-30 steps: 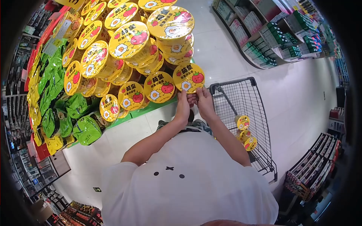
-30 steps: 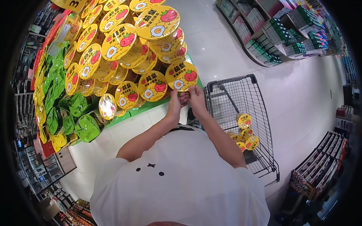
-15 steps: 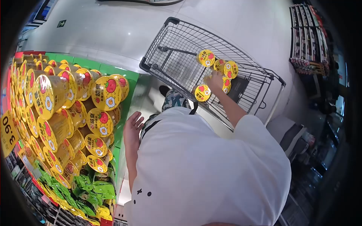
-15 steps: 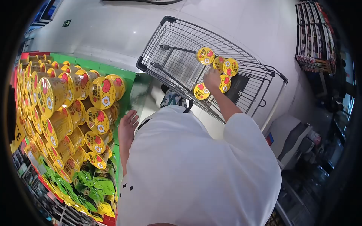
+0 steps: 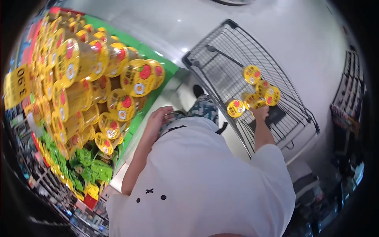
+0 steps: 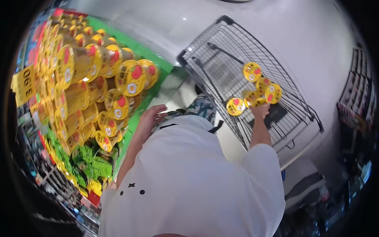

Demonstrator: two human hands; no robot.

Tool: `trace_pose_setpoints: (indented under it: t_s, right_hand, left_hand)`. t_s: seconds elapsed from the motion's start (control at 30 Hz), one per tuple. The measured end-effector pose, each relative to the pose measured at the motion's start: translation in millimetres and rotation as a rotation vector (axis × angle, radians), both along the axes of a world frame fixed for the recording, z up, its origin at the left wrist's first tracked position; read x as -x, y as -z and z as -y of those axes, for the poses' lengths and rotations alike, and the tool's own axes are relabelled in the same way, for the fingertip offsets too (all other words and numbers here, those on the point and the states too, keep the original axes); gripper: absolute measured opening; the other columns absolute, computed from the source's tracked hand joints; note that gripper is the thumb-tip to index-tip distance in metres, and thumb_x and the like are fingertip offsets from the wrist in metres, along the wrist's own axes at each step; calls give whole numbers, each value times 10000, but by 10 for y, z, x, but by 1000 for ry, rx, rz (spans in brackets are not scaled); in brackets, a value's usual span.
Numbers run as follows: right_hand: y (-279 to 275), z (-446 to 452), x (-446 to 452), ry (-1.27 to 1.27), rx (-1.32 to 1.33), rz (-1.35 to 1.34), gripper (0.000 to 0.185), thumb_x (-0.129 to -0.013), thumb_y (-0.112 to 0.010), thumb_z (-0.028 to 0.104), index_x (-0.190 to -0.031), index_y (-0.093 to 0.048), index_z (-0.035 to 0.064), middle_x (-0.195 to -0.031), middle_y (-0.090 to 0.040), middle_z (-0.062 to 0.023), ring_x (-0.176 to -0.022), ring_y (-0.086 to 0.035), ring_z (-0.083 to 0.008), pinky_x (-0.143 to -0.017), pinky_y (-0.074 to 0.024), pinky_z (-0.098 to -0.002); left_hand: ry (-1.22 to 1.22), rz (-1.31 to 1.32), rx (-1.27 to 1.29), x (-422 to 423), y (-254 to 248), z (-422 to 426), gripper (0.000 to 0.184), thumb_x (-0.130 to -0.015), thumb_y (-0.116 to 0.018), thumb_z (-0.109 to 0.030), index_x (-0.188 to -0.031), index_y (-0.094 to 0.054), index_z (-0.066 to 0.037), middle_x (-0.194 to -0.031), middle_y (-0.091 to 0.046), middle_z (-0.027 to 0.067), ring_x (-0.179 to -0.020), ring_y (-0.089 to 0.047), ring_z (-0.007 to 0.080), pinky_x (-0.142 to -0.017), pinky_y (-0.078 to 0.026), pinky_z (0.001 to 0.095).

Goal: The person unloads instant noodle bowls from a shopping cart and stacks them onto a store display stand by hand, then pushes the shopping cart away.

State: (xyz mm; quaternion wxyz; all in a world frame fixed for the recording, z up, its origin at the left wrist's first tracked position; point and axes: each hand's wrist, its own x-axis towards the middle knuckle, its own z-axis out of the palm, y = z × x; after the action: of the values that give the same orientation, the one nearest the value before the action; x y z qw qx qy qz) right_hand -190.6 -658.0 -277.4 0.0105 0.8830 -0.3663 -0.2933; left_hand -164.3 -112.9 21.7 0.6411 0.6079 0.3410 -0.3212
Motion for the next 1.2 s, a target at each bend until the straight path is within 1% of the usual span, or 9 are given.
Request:
trace_pose_setpoints:
  t_s: [0.13, 0.37, 0.47, 0.63, 0.7, 0.83, 0.93, 1.07, 1.2]
  right_hand:
    - [-131, -54, -11, 79, 40, 61, 1184, -614, -929, 598, -1437, -312, 13, -1389, -474, -223, -1321, -522, -403, -1080, -502, -505]
    - [-1442, -658, -263, -406, 169, 160, 1054, -651, -861, 635, -1347, -413, -16, -1275, -538, -232, -1232, -556, -430, -1043, -483, -556]
    - [-2274, -1217, -631, -380, -308, 506, 1018, -709, -920, 346, -1474, -341, 5, -1354, -487, -265, -1294, -516, -470, -1078, -487, -551]
    - [-3485, -2575, -1070, -490, -948, 602, 1102, -743, -895, 217, -1608, -219, 126, -1436, -432, -234, -1389, -464, -402, -1098, -497, -497]
    - [-3771, -3029, -1102, -499, -1228, 553, 1130, -752, -885, 196, -1637, -183, 164, -1463, -416, -221, -1408, -451, -367, -1104, -496, -473]
    - [-4206, -3973, -956, -600, -1507, 466, 986, -800, -833, 99, -1572, -220, 104, -1445, -446, -185, -1341, -500, -284, -1073, -508, -408]
    - [-4335, -4606, -696, -750, -1667, 364, 818, -876, -763, 45, -1503, -237, 47, -1386, -482, -171, -1272, -542, -237, -1036, -517, -378]
    - [-4276, -5385, -334, -832, -1931, 97, 604, -960, -669, 2, -1415, -272, -3, -1295, -513, -173, -1190, -582, -206, -1005, -509, -349]
    - [-4306, -6194, -62, -884, -1893, -57, 549, -941, -674, -18, -1337, -293, -10, -1269, -518, -176, -1159, -623, -178, -722, -638, -272]
  left_hand:
    - [14, -20, -12, 62, 36, 4, 403, -1076, -468, -279, -1335, -663, -39, -1340, -686, 81, -1158, -666, 188, -1028, -484, 326]
    - [126, 142, -63, 176, 21, 17, 409, -1066, -548, -278, -1349, -662, -6, -1257, -712, 94, -1183, -639, 190, -1054, -481, 329]
    - [278, 345, 6, 99, -268, 84, 431, -1075, -578, -303, -1423, -598, -48, -1318, -681, 114, -1226, -629, 217, -1071, -485, 355]
    - [366, 601, -31, 118, -915, 124, 570, -1010, -662, -232, -1540, -482, -126, -1508, -527, 161, -1287, -589, 294, -1106, -467, 403]
    - [250, 993, -232, 277, -930, 116, 724, -950, -731, -257, -1596, -417, -164, -1645, -342, 180, -1396, -454, 366, -1164, -397, 483]
    - [15, 1051, -701, 699, -1082, -131, 823, -880, -790, -338, -1592, -419, -156, -1690, -250, 210, -1474, -280, 420, -1206, -279, 588]
    - [-298, 1090, -1049, 962, -1100, -400, 737, -890, -765, -262, -1547, -464, -116, -1685, -292, 195, -1398, -367, 448, -1174, -338, 558]
    - [-918, 1053, -912, 1313, -1116, -943, 512, -1007, -623, -127, -1468, -454, 20, -1435, -544, 196, -1245, -547, 307, -1126, -395, 415]
    - [-1245, 937, -826, 1549, -873, -1668, 329, -1053, -564, -84, -1336, -443, 32, -1197, -563, 137, -1119, -573, 182, -980, -487, 339]
